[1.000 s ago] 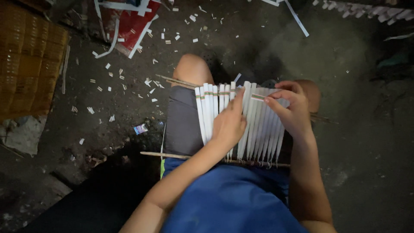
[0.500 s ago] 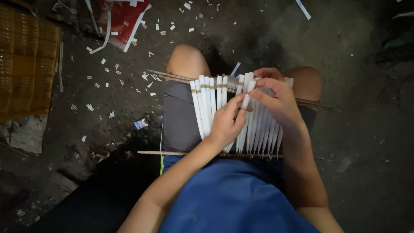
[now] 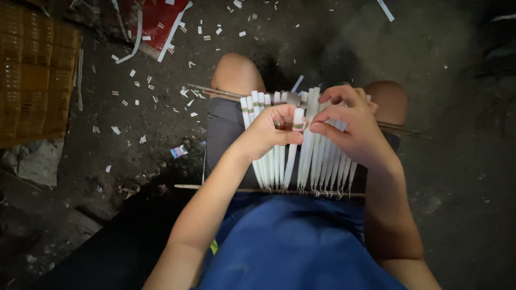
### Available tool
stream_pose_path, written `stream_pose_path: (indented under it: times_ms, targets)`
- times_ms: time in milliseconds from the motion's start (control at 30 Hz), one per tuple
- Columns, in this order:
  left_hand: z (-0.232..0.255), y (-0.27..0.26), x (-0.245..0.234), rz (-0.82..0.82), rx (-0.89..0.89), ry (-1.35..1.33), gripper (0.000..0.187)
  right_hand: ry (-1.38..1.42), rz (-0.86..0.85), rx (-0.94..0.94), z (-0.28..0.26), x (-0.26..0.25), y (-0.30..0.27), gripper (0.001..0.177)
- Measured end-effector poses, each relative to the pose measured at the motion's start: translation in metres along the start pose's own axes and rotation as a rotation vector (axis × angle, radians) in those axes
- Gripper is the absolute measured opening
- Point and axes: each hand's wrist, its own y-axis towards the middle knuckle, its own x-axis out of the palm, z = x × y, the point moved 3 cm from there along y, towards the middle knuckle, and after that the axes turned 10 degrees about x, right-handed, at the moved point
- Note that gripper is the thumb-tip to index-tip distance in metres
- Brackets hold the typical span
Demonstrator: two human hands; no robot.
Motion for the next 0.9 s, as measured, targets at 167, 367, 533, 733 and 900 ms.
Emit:
stream_pose_path:
  times_ms: [167, 367, 533, 733, 900]
  targets:
    - [-0.003, 0.000, -0.002, -0.082, 0.063, -0.052, 0.042, 0.163, -0.021, 0.046, 0.003, 0.008, 0.004, 0.012]
    - [0.062, -0.018, 0.036, -0.001, 0.054, 0.042, 0.019, 0.324, -0.132, 0.153, -0.006, 0.005, 0.016, 0.016]
    - [0.033, -0.024, 0.043, 0.116, -0.068, 0.047, 0.038, 0.388, -0.059, 0.137, -0.028, 0.025, 0.026, 0.117]
    - [0.060, -0.003, 0.024, 0.483, 0.331, -0.157, 0.023, 0.662, 0.048, -0.178, -0.059, 0.024, 0.010, 0.096]
    - [0.090, -0.012, 0.043, 0.306, 0.614, 0.077, 0.040, 0.802, -0.015, -0.183, -0.069, 0.034, 0.003, 0.080]
